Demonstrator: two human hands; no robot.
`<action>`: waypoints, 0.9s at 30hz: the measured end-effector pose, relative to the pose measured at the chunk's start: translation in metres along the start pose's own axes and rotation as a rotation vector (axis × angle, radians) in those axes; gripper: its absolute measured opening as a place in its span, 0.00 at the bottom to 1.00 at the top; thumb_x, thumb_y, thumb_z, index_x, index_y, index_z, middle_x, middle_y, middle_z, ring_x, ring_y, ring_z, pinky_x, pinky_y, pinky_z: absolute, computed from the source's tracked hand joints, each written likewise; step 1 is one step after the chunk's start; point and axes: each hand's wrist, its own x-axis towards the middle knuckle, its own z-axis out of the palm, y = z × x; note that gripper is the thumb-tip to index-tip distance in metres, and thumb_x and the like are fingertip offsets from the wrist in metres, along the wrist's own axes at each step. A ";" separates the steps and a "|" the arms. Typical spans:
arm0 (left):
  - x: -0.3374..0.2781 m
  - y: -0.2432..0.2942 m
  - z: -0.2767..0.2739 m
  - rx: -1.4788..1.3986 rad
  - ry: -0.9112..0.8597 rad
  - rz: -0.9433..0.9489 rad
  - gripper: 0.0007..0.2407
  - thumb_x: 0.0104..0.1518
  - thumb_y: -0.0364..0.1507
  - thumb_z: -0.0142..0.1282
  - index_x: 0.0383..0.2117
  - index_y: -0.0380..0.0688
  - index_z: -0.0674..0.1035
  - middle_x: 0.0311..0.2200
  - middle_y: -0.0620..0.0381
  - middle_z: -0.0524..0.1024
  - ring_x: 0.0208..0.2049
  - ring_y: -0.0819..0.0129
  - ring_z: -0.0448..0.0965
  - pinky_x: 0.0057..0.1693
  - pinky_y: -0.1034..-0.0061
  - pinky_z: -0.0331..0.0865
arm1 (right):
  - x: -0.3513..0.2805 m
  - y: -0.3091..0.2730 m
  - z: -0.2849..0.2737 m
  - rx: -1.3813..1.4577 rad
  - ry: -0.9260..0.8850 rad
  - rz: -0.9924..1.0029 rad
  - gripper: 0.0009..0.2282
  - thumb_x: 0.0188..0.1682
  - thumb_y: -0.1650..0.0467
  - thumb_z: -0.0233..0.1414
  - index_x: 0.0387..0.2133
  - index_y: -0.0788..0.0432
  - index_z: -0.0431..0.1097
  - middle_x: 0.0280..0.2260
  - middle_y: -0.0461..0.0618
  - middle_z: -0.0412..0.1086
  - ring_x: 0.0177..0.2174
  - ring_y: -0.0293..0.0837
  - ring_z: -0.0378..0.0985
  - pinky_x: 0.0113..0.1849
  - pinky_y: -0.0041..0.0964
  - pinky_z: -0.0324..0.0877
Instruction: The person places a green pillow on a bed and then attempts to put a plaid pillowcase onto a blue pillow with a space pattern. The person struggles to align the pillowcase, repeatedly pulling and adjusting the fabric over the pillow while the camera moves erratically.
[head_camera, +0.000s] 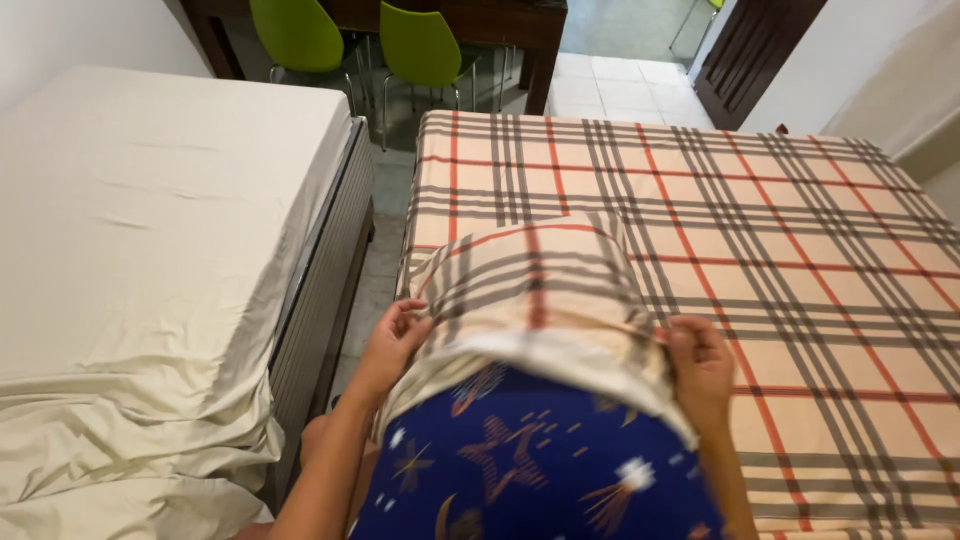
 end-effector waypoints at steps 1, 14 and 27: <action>0.002 0.004 -0.003 0.004 -0.002 0.005 0.15 0.57 0.27 0.65 0.50 0.43 0.77 0.23 0.61 0.75 0.26 0.77 0.73 0.33 0.84 0.69 | 0.000 0.009 0.013 0.005 0.003 -0.003 0.06 0.57 0.71 0.52 0.46 0.58 0.70 0.31 0.47 0.74 0.31 0.34 0.74 0.37 0.27 0.69; -0.185 0.160 0.131 0.940 -0.139 0.893 0.15 0.66 0.39 0.47 0.59 0.60 0.74 0.60 0.70 0.72 0.61 0.69 0.74 0.59 0.66 0.71 | -0.003 -0.071 0.107 -0.156 -0.241 0.009 0.06 0.51 0.67 0.57 0.32 0.58 0.77 0.29 0.44 0.78 0.30 0.35 0.77 0.35 0.27 0.71; -0.204 0.146 0.100 0.913 -0.229 1.295 0.05 0.64 0.34 0.65 0.43 0.62 0.84 0.51 0.75 0.82 0.56 0.56 0.80 0.60 0.52 0.67 | 0.059 -0.069 0.145 -0.408 -0.275 -0.286 0.15 0.58 0.65 0.51 0.20 0.54 0.69 0.14 0.39 0.59 0.16 0.34 0.57 0.20 0.31 0.53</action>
